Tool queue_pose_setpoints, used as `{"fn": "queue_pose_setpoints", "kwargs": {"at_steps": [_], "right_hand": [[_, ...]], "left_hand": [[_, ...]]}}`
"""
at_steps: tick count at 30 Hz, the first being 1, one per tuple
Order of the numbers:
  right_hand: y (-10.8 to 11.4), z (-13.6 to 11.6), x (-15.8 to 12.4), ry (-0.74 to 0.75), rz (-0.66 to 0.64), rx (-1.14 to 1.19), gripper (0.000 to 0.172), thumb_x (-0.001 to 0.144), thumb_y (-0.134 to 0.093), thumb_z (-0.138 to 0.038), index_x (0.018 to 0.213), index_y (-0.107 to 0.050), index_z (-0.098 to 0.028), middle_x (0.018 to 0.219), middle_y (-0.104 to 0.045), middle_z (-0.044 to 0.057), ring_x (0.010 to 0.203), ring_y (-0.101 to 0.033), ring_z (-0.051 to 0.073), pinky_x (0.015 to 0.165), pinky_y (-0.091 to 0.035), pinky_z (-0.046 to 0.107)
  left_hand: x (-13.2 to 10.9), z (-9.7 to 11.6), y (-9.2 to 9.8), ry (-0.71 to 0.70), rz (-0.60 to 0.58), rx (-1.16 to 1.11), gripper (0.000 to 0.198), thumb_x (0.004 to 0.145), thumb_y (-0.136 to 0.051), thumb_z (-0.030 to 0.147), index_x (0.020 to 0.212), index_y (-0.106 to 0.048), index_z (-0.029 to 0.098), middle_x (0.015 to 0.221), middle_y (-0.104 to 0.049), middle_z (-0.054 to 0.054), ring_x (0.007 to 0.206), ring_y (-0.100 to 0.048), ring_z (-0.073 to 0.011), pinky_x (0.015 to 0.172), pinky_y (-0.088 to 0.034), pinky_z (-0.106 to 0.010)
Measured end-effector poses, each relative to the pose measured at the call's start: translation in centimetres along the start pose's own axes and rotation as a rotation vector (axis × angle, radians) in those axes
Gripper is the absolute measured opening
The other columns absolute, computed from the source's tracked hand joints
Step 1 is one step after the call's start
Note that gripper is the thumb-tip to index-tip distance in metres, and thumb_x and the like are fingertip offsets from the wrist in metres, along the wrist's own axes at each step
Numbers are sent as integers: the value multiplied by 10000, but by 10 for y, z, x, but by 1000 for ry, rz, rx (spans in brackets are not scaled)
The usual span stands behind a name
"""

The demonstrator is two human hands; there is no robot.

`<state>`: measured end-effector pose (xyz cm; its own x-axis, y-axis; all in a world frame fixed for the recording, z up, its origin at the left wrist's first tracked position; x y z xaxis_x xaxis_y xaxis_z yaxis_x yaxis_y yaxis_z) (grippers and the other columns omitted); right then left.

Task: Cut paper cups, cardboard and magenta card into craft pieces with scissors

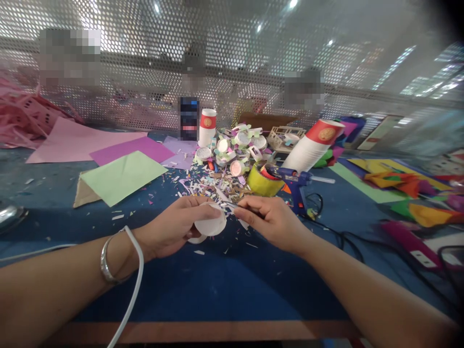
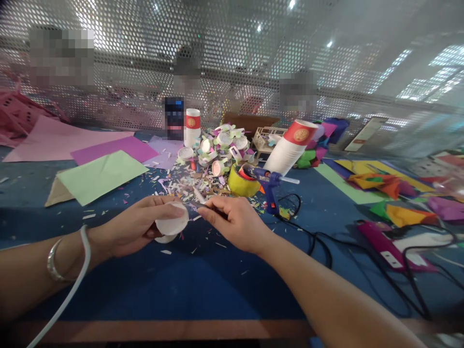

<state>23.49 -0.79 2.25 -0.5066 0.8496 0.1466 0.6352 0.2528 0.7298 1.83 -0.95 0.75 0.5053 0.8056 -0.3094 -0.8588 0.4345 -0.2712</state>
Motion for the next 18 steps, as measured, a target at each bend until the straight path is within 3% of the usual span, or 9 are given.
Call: {"fn": "queue_pose_setpoints", "kwargs": {"at_steps": [11, 18], "right_hand": [[-4, 6, 4, -106, 110, 423, 358, 936, -617, -509, 872, -611, -157, 591, -323, -79, 488, -250, 62, 460, -199, 251], [-8, 2, 2, -126, 59, 457, 359, 922, -638, -511, 853, -611, -159, 582, -376, -74, 477, -281, 51, 432, -183, 232]], "left_hand": [[-5, -2, -6, -98, 27, 124, 223, 852, -643, 313, 722, -588, 140, 569, -484, 37, 458, -348, -44, 415, -245, -170], [-6, -4, -7, -213, 24, 278, 191, 877, -643, 312, 802, -605, 141, 662, -558, 38, 495, -462, -34, 455, -347, -146]]}}
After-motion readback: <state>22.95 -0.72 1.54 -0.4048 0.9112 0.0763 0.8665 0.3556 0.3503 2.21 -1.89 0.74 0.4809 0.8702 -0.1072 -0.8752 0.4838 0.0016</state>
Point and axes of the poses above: each hand's wrist, its own x-axis towards the middle knuckle, its own y-axis out of the back of the hand, z = x × y, the point moved 1 cm from there along x, towards the middle knuckle
